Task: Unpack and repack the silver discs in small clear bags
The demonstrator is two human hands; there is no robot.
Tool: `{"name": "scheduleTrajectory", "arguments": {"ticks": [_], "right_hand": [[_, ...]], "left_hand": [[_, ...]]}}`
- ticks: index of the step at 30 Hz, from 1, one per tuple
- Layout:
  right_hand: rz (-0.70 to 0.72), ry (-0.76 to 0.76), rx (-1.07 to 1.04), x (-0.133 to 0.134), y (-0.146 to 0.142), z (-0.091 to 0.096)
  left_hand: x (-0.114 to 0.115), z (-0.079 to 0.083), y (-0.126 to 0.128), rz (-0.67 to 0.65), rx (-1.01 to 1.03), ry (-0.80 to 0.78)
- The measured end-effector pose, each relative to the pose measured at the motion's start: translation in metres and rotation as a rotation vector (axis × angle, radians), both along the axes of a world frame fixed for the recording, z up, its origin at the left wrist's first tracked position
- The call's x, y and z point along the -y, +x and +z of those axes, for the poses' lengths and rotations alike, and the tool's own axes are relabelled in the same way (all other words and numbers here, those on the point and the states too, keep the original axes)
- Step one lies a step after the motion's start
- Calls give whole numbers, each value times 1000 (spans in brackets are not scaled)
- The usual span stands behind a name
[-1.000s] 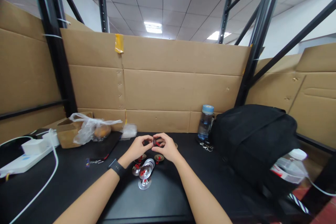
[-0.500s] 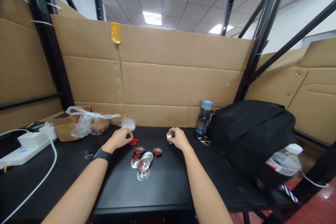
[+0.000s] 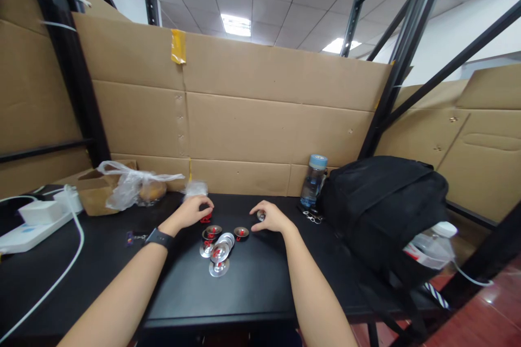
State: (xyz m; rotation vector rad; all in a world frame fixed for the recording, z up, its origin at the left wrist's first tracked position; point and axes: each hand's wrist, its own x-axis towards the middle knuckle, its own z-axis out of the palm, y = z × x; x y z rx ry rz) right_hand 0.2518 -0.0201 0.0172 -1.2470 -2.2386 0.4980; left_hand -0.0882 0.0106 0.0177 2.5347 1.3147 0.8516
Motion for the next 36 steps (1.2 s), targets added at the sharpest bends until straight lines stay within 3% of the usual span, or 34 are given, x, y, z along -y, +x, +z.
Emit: {"name": "scheduleTrajectory", "arguments": {"ticks": [2,5,9,13,21,25,29,32,36], "right_hand": [[185,-101,27,8,-13,5],[275,-117,82,17,-33,8],[230,-23,45,21,-46,10],[160,39,-179,19,-45,14],[187,-189,-639,13,-51,3],[201,-399,-692,15,-55,-4],[194,-382,-692,18,-59,-3],[205,-380,-660,19,-58,2],[85,-339,-638,11,-41,7]], "left_hand": [[3,2,8,-54,52,14],[8,3,19,-111,81,17],[14,4,29,-146,83,-25],[24,6,42,-191,150,-133],[28,2,59,-325,327,-306],[26,-8,62,-338,363,-351],[25,-11,62,-347,312,-364],[22,-5,53,-291,201,-251],[14,5,26,7,41,-34]]}}
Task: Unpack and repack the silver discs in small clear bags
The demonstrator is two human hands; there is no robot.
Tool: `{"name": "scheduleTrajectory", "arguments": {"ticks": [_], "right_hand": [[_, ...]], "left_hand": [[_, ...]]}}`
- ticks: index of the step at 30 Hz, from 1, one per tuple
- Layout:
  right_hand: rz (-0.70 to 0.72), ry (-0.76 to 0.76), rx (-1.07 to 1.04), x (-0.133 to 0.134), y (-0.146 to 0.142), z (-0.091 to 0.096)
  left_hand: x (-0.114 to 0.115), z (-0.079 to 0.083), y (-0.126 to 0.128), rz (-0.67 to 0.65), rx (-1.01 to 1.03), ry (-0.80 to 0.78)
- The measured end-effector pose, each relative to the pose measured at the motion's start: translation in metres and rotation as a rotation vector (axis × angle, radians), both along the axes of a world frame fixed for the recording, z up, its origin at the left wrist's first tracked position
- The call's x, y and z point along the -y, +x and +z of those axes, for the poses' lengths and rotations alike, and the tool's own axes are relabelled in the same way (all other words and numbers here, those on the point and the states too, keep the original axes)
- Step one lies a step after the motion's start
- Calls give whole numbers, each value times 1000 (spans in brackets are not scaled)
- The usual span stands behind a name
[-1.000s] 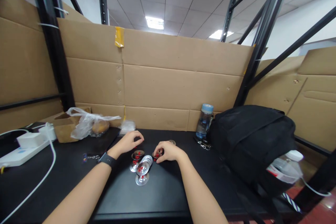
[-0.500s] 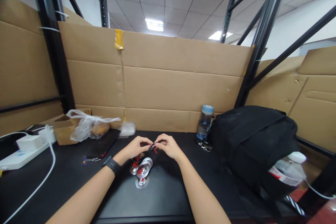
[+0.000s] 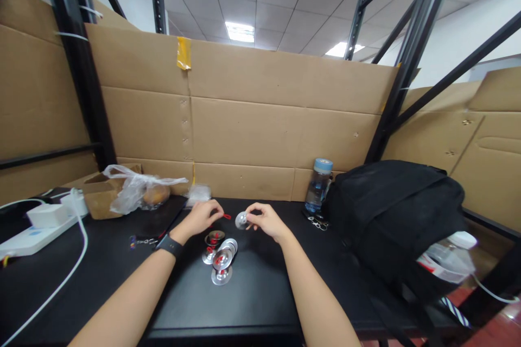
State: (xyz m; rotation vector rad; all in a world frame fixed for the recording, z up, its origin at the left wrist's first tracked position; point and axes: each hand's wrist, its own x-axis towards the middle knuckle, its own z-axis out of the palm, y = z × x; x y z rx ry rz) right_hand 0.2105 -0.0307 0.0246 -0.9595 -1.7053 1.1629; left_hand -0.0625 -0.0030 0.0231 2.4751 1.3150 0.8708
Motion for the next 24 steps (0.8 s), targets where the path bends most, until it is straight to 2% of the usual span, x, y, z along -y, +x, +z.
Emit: {"name": "scheduleTrajectory", "arguments": {"ticks": [2,4,7,10,13,15,18,21,24], "right_hand": [[-205,0,11,-8,15,-1],[-404,-15,47,-17,31,-3],[-522,-84,244,-24,49,-9],[-528,-118,374,-28,58,-16],[-548,-102,453,-32,59,-24],[-558,-82,506,-35,59,-28],[-574,-38,567,-37,58,-30],[-581,34,609,-34,56,-28],[-520,142,686,-29,53,-24]], "left_hand": [[-4,3,-16,172,-55,36],[-8,5,-30,288,-99,27],[-11,3,-42,330,-154,-40],[-12,0,-43,304,-193,-110],[-11,-1,-37,262,-154,-55],[-9,0,-31,121,-127,-26],[-3,3,-22,-112,-202,-91],[4,6,-13,-131,-300,-171],[11,8,-6,-145,-328,-204]]}}
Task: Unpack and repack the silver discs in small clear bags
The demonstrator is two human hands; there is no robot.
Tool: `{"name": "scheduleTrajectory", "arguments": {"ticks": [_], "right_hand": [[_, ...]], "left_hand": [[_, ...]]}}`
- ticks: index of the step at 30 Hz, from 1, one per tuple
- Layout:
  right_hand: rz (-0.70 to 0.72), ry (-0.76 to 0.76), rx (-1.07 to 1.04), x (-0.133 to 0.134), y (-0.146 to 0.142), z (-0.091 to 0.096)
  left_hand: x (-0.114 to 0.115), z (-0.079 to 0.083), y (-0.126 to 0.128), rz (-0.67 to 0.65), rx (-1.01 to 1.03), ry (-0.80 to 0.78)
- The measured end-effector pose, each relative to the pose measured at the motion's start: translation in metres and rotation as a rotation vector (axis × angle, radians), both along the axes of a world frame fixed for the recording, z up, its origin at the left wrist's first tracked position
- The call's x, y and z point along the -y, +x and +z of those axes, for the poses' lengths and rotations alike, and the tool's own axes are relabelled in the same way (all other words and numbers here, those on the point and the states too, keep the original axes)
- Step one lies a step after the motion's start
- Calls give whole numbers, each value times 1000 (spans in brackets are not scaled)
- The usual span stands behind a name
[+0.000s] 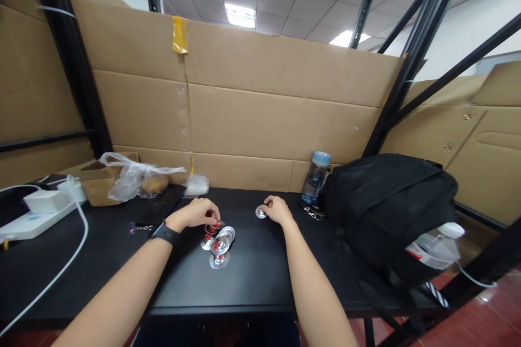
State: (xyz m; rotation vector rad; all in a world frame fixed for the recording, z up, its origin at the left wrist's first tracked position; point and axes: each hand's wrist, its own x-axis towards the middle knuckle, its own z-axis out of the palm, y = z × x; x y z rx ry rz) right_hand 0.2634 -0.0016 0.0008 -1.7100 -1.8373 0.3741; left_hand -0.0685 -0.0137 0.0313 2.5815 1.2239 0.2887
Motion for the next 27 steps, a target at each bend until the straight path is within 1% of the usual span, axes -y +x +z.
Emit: {"name": "scheduleTrajectory", "arguments": {"ticks": [3,6,10,13,17,20,22,24,26,27], "right_hand": [[99,35,102,4,-2,2],[110,41,124,4,-2,2],[143,43,112,1,1,1],[118,60,141,-1,4,-2],[77,56,166,-2,6,-5],[73,135,137,0,2,-1],[142,221,63,5,-8,5],[284,277,-45,14,-26,12],[432,295,-126,26,-48,18],[481,303,-156,32,-59,21]], "left_hand": [[4,3,3,-21,-6,14],[5,4,4,-52,-4,29],[2,0,4,-74,17,-39],[0,-4,4,-65,16,-54],[-1,-6,5,-56,-7,-22],[0,-4,4,-45,26,29],[0,-2,4,-37,90,81],[0,0,7,-15,189,133],[1,1,12,14,313,163],[1,0,16,23,379,170]]}}
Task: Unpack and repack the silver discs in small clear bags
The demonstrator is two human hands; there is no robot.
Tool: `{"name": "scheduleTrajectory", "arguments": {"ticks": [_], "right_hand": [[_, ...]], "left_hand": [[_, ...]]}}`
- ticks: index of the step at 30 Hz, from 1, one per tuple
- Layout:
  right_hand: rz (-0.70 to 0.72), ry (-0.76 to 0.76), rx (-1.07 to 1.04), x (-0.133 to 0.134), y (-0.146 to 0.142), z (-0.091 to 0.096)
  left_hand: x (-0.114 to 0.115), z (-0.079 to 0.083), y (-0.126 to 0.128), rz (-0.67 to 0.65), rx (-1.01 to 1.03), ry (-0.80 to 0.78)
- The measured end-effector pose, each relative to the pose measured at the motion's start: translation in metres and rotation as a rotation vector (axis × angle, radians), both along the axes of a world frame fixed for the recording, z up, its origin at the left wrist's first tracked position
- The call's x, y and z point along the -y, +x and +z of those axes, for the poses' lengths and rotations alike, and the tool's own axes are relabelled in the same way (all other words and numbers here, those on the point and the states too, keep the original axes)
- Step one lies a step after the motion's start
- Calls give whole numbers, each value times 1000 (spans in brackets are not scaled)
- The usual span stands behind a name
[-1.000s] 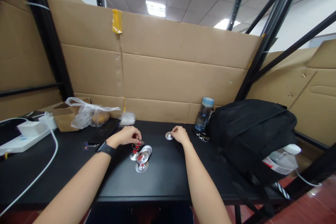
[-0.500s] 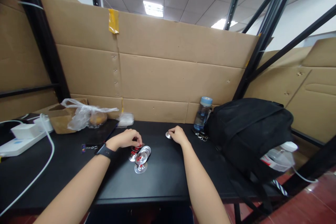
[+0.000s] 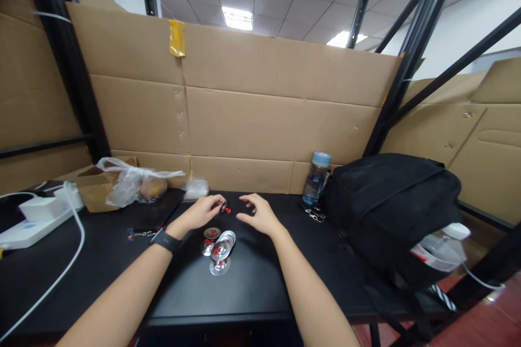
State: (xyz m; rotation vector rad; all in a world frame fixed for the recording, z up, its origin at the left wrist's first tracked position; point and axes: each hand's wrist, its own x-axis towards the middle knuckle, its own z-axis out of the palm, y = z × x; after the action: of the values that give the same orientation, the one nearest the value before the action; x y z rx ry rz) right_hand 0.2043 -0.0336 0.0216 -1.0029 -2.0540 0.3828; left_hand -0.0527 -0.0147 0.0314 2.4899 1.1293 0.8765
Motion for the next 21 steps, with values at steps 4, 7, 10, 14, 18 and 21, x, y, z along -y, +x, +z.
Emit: {"name": "scheduleTrajectory", "arguments": {"ticks": [4,7,10,14,18,21], "right_hand": [[65,45,-84,17,-34,4],[52,66,-130,18,-41,2],[30,42,-162,16,-39,0],[11,53,-131,19,-38,4],[-36,83,-72,24,-38,12],[-89,76,-72,21,-32,13]], "left_hand": [[2,-4,14,-13,197,4],[4,-7,21,-37,238,-17],[5,-8,24,-31,220,-14],[8,-6,25,-3,137,10],[15,3,25,18,-1,25],[12,6,20,67,-56,26]]}}
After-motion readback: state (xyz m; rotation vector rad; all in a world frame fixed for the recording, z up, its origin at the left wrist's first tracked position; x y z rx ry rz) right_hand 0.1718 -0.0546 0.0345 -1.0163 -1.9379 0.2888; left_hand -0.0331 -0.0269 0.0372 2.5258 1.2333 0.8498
